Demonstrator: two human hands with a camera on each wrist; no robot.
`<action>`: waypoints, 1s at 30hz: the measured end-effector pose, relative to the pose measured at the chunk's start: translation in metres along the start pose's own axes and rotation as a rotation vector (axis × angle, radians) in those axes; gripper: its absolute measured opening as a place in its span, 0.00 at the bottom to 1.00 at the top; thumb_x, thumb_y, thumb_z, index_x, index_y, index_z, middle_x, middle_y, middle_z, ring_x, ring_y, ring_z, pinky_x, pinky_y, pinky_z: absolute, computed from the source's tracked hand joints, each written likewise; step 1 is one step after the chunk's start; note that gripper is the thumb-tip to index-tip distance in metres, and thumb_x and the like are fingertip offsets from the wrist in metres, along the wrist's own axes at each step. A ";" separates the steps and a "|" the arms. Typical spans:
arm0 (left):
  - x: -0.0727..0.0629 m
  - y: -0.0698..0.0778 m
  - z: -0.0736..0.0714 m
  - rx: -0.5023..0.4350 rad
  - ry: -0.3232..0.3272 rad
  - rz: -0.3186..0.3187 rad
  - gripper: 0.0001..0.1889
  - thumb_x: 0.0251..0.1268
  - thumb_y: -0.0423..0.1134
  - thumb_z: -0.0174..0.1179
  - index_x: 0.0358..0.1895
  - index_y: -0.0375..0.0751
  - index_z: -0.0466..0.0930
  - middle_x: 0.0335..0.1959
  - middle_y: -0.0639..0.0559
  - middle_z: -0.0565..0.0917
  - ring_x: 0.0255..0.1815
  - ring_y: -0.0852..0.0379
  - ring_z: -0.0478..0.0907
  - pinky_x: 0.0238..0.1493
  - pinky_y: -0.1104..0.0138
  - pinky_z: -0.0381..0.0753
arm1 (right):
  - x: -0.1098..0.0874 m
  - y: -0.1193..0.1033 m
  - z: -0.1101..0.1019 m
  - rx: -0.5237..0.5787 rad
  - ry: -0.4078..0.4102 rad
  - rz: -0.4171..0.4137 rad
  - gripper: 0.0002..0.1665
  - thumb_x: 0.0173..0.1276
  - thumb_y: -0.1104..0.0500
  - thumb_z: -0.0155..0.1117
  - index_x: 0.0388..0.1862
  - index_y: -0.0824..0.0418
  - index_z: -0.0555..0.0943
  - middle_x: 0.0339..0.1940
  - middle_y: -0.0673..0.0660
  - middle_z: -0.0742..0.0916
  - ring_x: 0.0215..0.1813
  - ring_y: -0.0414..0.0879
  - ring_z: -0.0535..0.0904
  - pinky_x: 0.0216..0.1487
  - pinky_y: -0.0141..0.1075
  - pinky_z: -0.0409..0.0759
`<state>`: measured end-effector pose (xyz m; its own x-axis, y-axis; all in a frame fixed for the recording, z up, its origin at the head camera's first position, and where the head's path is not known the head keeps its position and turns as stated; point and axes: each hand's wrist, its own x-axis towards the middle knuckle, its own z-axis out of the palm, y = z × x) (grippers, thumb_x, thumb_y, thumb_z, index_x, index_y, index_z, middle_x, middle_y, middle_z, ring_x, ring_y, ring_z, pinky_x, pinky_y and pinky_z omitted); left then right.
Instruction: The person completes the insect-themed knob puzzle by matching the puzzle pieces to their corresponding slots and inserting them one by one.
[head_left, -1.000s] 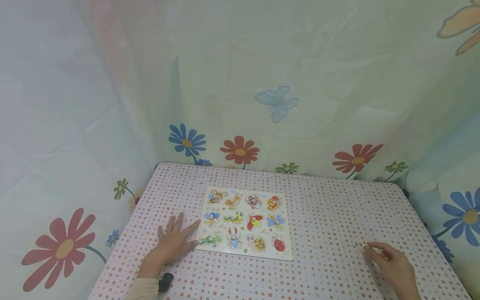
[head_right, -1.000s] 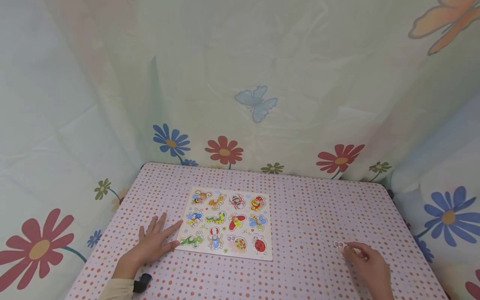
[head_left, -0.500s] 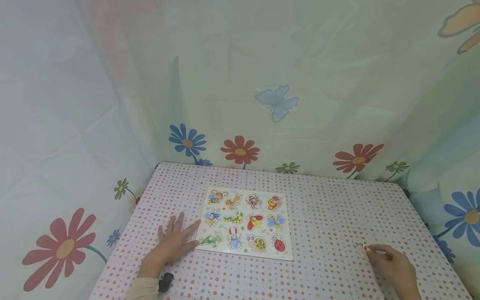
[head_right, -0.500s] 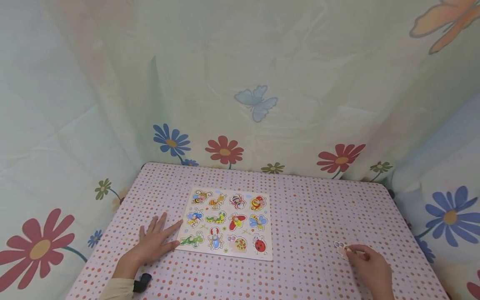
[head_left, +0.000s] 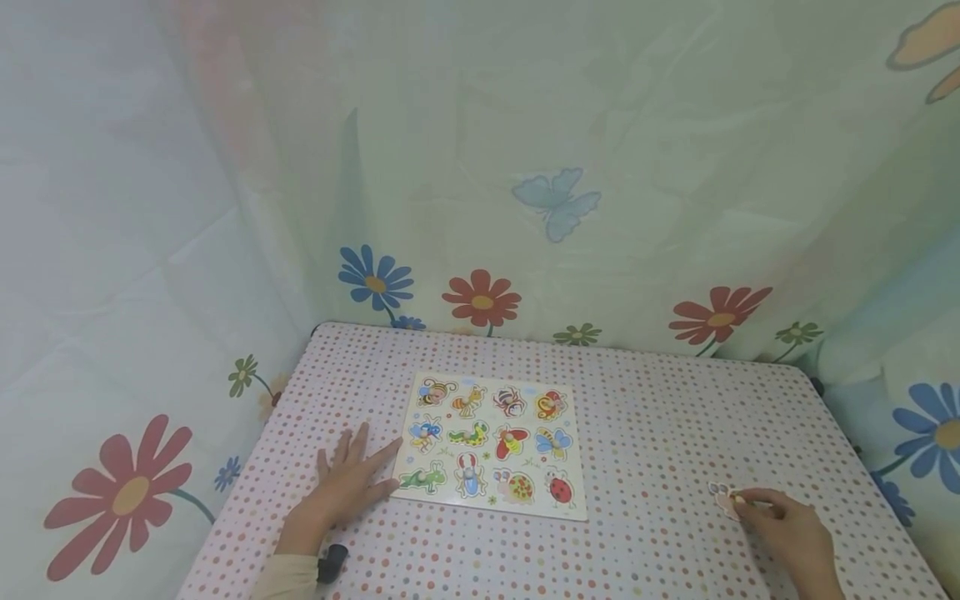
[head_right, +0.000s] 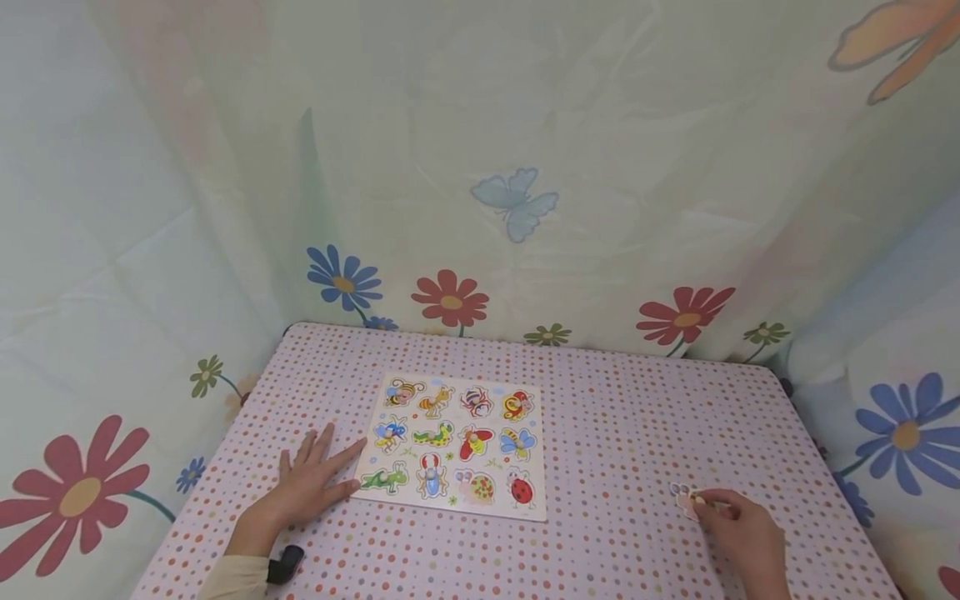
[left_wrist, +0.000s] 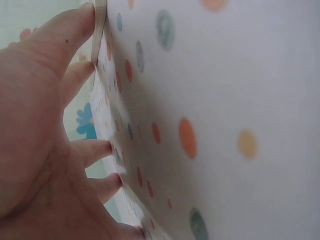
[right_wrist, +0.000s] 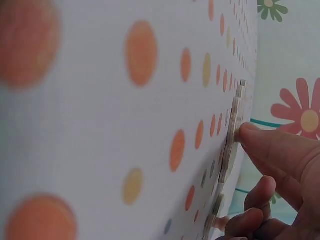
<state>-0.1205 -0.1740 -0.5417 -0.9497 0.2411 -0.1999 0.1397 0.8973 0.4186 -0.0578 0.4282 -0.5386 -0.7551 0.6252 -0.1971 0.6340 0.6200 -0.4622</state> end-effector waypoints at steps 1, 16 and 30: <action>0.000 0.000 0.000 -0.002 -0.002 -0.001 0.34 0.70 0.58 0.58 0.77 0.66 0.60 0.81 0.37 0.39 0.78 0.29 0.30 0.66 0.28 0.24 | -0.001 -0.001 -0.001 -0.001 -0.002 -0.005 0.26 0.65 0.54 0.70 0.53 0.72 0.78 0.39 0.73 0.80 0.36 0.61 0.75 0.28 0.46 0.75; 0.000 -0.002 0.002 -0.002 0.003 0.004 0.34 0.70 0.57 0.59 0.77 0.65 0.60 0.81 0.37 0.39 0.78 0.29 0.30 0.66 0.28 0.25 | -0.021 -0.034 -0.002 0.054 -0.067 -0.261 0.28 0.67 0.49 0.69 0.53 0.72 0.80 0.24 0.54 0.77 0.23 0.47 0.68 0.21 0.37 0.67; 0.000 -0.003 0.002 -0.005 0.001 0.009 0.34 0.70 0.58 0.58 0.77 0.66 0.60 0.81 0.38 0.38 0.78 0.30 0.30 0.66 0.28 0.24 | -0.046 -0.080 0.026 0.082 -0.150 -0.470 0.21 0.66 0.51 0.71 0.49 0.67 0.85 0.26 0.53 0.77 0.26 0.47 0.67 0.23 0.36 0.66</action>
<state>-0.1205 -0.1756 -0.5450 -0.9487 0.2489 -0.1948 0.1471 0.8932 0.4249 -0.0778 0.3379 -0.5150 -0.9755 0.2083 -0.0707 0.2088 0.7754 -0.5959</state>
